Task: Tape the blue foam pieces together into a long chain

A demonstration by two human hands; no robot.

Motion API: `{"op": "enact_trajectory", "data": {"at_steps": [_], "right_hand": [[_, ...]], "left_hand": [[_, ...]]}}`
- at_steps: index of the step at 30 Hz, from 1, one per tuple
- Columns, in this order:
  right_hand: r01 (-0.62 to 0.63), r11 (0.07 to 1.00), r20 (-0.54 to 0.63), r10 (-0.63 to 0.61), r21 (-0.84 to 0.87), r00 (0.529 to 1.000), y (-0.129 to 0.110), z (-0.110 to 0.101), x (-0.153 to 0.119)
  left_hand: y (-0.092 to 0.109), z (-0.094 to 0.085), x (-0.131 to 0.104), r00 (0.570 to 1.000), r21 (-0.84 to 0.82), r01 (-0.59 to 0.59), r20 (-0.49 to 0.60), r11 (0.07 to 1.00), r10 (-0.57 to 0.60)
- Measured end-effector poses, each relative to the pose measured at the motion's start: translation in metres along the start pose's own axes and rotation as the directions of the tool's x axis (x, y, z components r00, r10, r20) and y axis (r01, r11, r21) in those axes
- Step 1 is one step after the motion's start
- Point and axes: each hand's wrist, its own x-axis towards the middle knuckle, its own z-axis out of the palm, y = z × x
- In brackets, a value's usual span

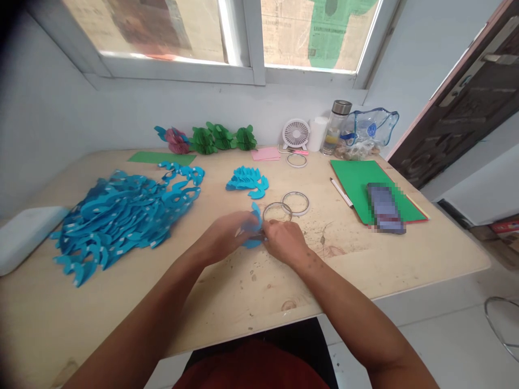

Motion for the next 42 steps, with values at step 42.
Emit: {"op": "enact_trajectory", "data": {"at_steps": [42], "right_hand": [[-0.006, 0.999, 0.013, 0.006, -0.040, 1.000, -0.001, 0.001, 0.000]], "left_hand": [[-0.003, 0.013, 0.005, 0.998, 0.170, 0.039, -0.047, 0.985, -0.032]]}}
